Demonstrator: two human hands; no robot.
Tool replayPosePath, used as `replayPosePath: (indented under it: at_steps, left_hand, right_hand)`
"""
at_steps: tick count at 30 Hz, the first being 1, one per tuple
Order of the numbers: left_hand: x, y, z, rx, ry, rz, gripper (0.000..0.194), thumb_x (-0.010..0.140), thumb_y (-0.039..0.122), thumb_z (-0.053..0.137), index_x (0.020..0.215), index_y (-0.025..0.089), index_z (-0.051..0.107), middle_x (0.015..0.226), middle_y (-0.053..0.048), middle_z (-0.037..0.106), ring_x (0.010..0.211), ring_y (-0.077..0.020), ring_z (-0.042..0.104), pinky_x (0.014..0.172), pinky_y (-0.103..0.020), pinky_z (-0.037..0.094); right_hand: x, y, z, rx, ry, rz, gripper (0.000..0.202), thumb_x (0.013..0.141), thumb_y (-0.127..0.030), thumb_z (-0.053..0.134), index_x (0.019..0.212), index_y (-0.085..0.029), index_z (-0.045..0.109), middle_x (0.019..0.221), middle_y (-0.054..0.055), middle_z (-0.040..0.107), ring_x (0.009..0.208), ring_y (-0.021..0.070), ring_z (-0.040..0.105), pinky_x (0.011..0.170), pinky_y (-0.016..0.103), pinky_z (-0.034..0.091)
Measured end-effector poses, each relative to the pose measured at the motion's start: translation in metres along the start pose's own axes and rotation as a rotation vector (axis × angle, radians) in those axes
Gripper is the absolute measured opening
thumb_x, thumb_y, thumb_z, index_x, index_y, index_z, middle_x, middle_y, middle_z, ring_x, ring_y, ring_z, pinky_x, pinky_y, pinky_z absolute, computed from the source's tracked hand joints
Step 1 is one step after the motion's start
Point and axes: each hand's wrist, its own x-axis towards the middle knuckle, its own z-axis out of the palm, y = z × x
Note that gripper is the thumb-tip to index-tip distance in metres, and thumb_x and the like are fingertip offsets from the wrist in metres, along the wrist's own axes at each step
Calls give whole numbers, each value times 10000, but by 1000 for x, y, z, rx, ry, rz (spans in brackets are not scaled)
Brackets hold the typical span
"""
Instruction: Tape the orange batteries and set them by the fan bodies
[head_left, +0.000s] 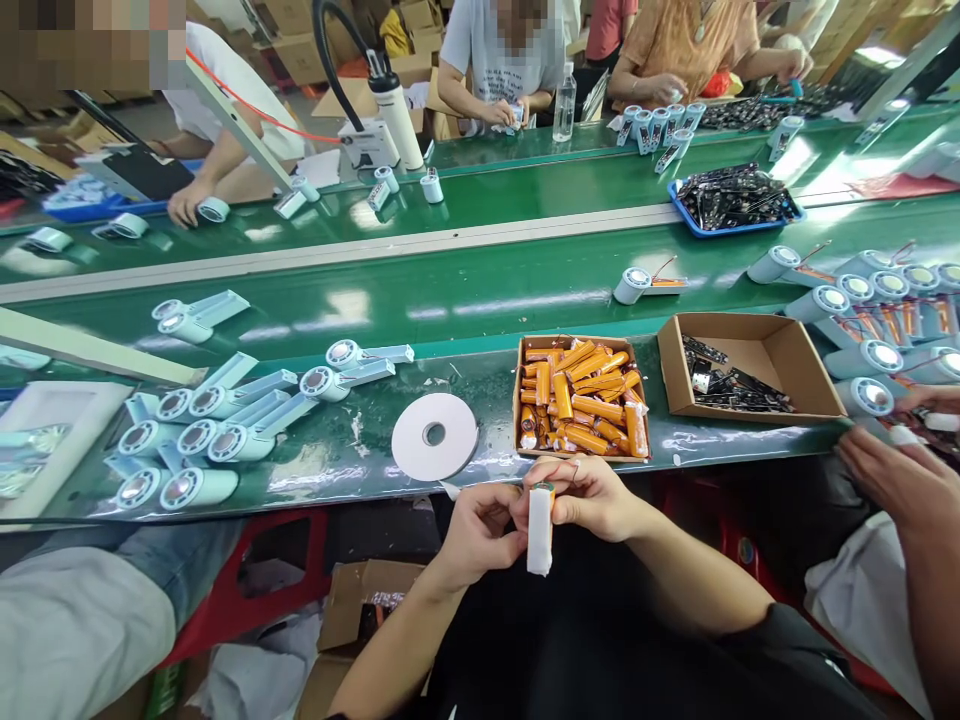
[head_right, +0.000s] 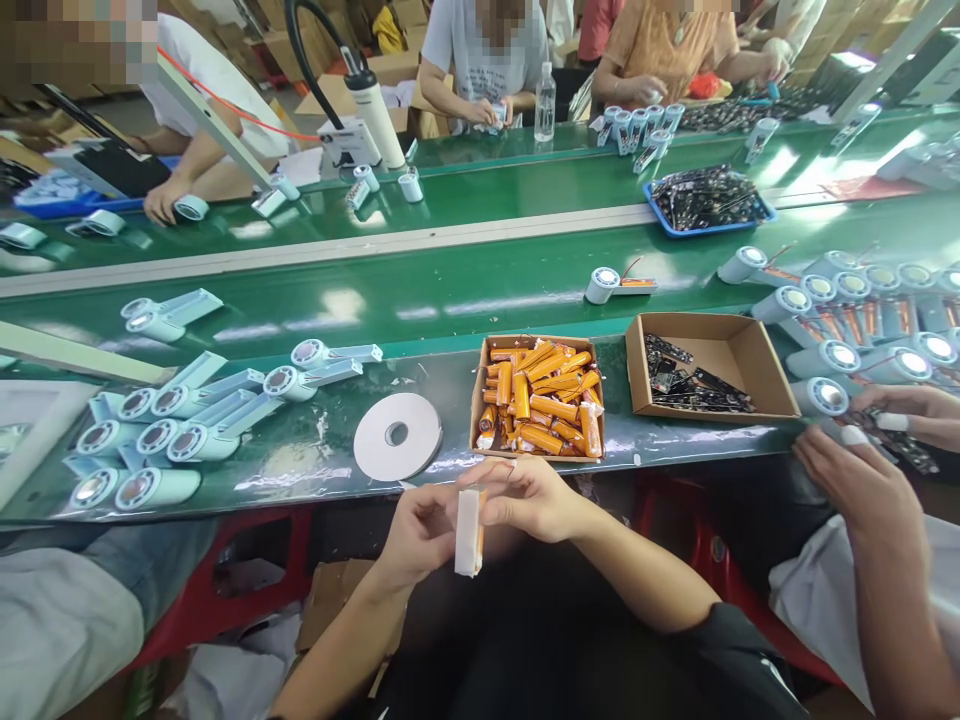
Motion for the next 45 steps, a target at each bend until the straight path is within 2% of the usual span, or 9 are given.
replayPosePath:
  at_steps: [10, 14, 19, 24, 27, 34, 38, 41, 45]
  left_hand:
    - [-4, 0, 7, -52, -3, -346, 332, 751, 473, 890, 786, 179, 740, 783, -50, 684, 773, -188, 642, 732, -310, 514]
    - [-1, 1, 1, 2, -56, -228, 254, 871, 422, 782, 777, 189, 741, 822, -42, 670, 781, -161, 596, 756, -296, 471]
    - [-2, 7, -18, 369, -82, -92, 208, 974, 254, 611, 822, 208, 747, 815, -20, 652, 772, -140, 592, 742, -267, 457]
    - [-13, 8, -25, 889, -367, -130, 268, 1000, 142, 509, 1060, 227, 756, 972, -36, 712, 940, -173, 639, 870, -293, 493]
    - [-16, 1, -25, 1048, -432, -134, 328, 1031, 116, 410, 1085, 203, 721, 1020, -51, 725, 1008, -195, 634, 915, -318, 514]
    - [-8, -12, -29, 1264, -484, -55, 364, 1000, 175, 611, 1351, 267, 646, 1200, -47, 729, 1093, -218, 662, 967, -353, 538]
    - [-7, -14, -33, 1303, -525, 67, 127, 1017, 223, 612, 1070, 229, 727, 1005, -31, 742, 927, -187, 701, 827, -292, 542]
    - [-3, -2, -46, 1336, -438, 138, 233, 1055, 335, 561, 921, 208, 703, 778, -9, 703, 730, -164, 673, 706, -276, 520]
    - [21, 43, -94, 1524, -49, 201, 346, 1079, 193, 364, 1124, 197, 707, 1017, -77, 744, 962, -195, 683, 911, -320, 543]
  right_hand:
    - [0, -1, 0, -47, -100, -141, 334, 883, -372, 823, 1172, -208, 782, 959, 79, 790, 833, 159, 674, 789, 287, 567]
    - [-2, -4, -7, 77, -80, -197, 328, 886, -362, 821, 1195, -258, 779, 912, 63, 758, 802, 158, 651, 716, 280, 536]
    - [-11, -19, -25, 122, 61, -269, 350, 898, -425, 797, 1238, -356, 756, 854, 49, 746, 813, 183, 668, 702, 303, 525]
    - [-24, -40, -48, 5, 105, -299, 345, 908, -411, 784, 1250, -383, 756, 902, 58, 765, 828, 205, 685, 682, 331, 550]
    - [-31, -49, -58, -63, 123, -285, 328, 915, -389, 772, 1243, -369, 768, 890, 71, 769, 819, 220, 700, 683, 357, 573]
    - [-42, -47, -64, -132, 166, -292, 337, 918, -386, 766, 1254, -370, 765, 897, 74, 783, 828, 230, 715, 702, 380, 587]
    - [-52, -43, -67, -155, 204, -295, 340, 915, -373, 770, 1255, -374, 760, 912, 71, 788, 853, 235, 717, 706, 374, 584]
    - [-62, -37, -74, -173, 253, -288, 349, 916, -365, 766, 1264, -376, 752, 923, 68, 781, 854, 233, 711, 708, 375, 581]
    - [-76, -30, -83, -189, 298, -252, 342, 907, -367, 760, 1249, -391, 755, 918, 61, 762, 866, 254, 702, 707, 407, 576]
